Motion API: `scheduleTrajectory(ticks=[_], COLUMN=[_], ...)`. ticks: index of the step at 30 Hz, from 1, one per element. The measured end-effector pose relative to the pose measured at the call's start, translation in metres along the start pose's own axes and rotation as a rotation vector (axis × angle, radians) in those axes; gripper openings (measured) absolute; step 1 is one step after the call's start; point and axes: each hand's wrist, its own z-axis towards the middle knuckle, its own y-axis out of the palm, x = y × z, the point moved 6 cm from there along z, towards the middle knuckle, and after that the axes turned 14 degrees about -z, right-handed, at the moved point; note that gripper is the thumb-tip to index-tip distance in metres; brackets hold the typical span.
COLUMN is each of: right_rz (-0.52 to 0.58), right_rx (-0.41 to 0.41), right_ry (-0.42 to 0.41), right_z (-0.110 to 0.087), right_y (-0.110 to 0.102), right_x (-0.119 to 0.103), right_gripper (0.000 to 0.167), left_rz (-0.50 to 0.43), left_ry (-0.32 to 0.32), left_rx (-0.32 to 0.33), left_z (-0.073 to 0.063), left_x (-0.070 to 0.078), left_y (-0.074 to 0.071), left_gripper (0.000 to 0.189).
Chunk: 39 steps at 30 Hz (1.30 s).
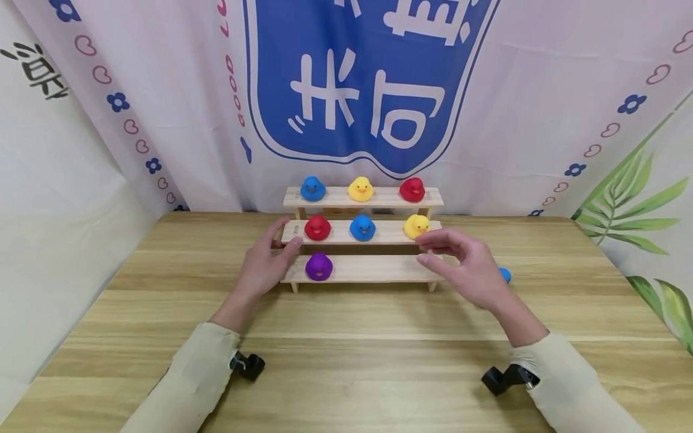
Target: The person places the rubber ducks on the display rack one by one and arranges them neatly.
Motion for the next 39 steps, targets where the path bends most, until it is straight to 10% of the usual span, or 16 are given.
scheduleTrajectory(ticks=[21, 39], right_rz=[-0.016, 0.0], right_rx=[0.167, 0.093], right_ry=[0.062, 0.138], right_z=[-0.017, -0.032], right_y=[-0.05, -0.071], right_x=[0.05, 0.105], right_gripper=[0.032, 0.043], left_rz=[-0.01, -0.005], left_ry=[0.0, -0.008], left_rx=[-0.004, 0.0], left_z=[0.002, 0.003], left_x=[-0.003, -0.004], left_y=[0.0, -0.001], left_gripper=[0.076, 0.075])
